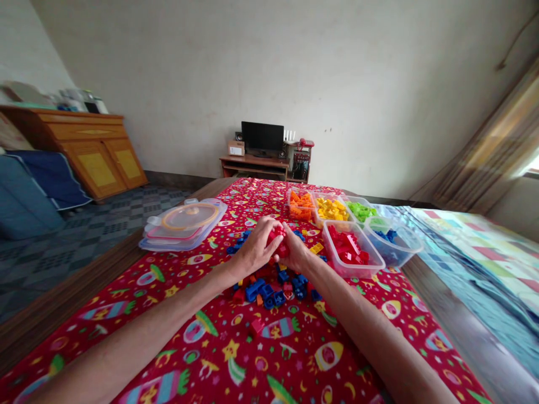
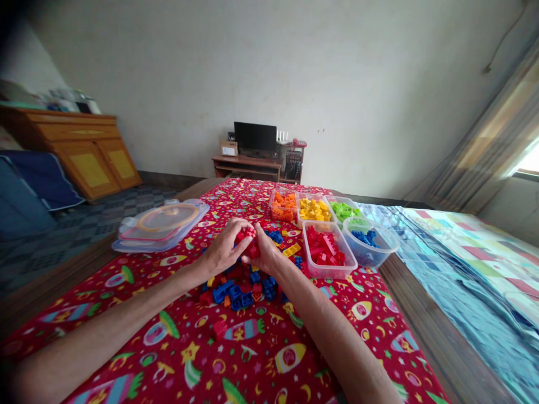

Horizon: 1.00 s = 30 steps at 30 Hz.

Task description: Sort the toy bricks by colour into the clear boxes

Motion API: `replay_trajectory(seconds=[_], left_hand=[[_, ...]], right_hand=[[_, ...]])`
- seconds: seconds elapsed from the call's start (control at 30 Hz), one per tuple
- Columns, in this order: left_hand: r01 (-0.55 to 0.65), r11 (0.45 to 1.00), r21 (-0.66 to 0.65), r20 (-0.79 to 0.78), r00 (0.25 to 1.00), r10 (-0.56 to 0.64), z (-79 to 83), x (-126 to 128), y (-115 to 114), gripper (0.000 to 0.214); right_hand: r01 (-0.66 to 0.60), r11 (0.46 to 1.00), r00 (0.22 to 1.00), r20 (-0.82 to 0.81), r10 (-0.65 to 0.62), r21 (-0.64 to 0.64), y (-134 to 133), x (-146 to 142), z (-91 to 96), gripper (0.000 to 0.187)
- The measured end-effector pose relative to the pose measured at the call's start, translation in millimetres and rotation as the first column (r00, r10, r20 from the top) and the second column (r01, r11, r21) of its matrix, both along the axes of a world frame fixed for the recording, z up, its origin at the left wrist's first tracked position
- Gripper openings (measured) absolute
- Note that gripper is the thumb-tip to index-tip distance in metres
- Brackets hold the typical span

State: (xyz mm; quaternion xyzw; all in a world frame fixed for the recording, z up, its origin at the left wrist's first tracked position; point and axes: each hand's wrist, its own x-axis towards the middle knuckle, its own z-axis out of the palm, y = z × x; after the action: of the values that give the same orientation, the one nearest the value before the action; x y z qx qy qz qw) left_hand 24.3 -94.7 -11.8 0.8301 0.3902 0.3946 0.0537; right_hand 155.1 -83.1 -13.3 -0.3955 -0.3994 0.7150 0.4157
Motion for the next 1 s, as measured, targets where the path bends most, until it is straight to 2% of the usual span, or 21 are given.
replay_trajectory(seconds=[0.1,0.17,0.27,0.37,0.47,0.53,0.63,0.7,0.73,0.77,0.83,0.87,0.9,0.93,1.0], left_hand=[[0.068,0.996,0.049,-0.102,0.993,-0.063,-9.0,4,-2,0.027],[0.072,0.996,0.059,-0.127,0.99,-0.064,-12.9,3,-1,0.032],[0.067,0.997,0.029,-0.139,0.988,-0.062,-16.7,-3,3,0.04],[0.056,0.998,-0.022,-0.149,0.987,-0.059,-19.3,-6,6,0.051],[0.066,0.996,-0.067,-0.109,0.991,-0.073,-18.7,-6,5,0.056],[0.067,0.994,-0.082,-0.062,0.995,-0.072,-16.4,-4,3,0.057],[0.064,0.996,-0.059,-0.037,0.997,-0.066,-12.8,-4,0,0.058],[0.065,0.997,-0.03,-0.049,0.997,-0.067,-12.3,-5,1,0.06],[0.063,0.998,-0.022,-0.057,0.996,-0.064,-12.7,-6,3,0.061],[0.059,0.998,-0.021,-0.063,0.996,-0.06,-13.6,-7,5,0.062],[0.045,0.998,-0.031,-0.065,0.997,-0.047,-16.2,-10,9,0.062],[0.038,0.998,-0.039,-0.063,0.997,-0.041,-17.8,-10,12,0.062],[0.033,0.998,-0.045,-0.06,0.998,-0.036,-19.3,-11,14,0.062],[0.03,0.998,-0.047,-0.058,0.998,-0.033,-20.8,-12,15,0.062],[0.029,0.999,-0.039,-0.06,0.998,-0.031,-22.9,-12,17,0.061]], right_hand=[[0.0,0.977,0.992,-0.127,-0.027,-0.213,-4,-7,1.1,0.051],[0.002,0.975,0.983,-0.18,-0.043,-0.222,-4,-7,1.2,0.051],[0.008,0.989,0.97,-0.238,-0.043,-0.147,-3,-3,-0.9,0.045],[0.014,0.997,0.964,-0.265,-0.034,-0.079,-1,-1,-4.8,0.031],[0.049,0.998,0.968,-0.248,-0.042,0.025,1,0,-4.3,0.021],[0.082,0.99,0.977,-0.206,-0.058,0.114,2,5,2.0,0.022],[0.156,0.95,0.987,-0.077,-0.14,0.269,5,25,20.1,0.028],[0.2,0.887,0.959,0.103,-0.264,0.416,10,49,33.9,0.031],[0.2,0.839,0.909,0.224,-0.352,0.507,12,63,40.0,0.031],[0.178,0.784,0.816,0.356,-0.456,0.595,15,79,45.0,0.03],[0.118,0.684,0.528,0.538,-0.657,0.72,21,112,50.7,0.025],[0.086,0.659,0.359,0.593,-0.72,0.748,23,127,51.4,0.023],[0.04,0.651,0.211,0.631,-0.747,0.758,24,141,50.9,0.021],[-0.021,0.68,0.113,0.678,-0.726,0.732,25,153,49.5,0.021],[-0.135,0.772,0.028,0.781,-0.624,0.621,26,170,45.9,0.025]])
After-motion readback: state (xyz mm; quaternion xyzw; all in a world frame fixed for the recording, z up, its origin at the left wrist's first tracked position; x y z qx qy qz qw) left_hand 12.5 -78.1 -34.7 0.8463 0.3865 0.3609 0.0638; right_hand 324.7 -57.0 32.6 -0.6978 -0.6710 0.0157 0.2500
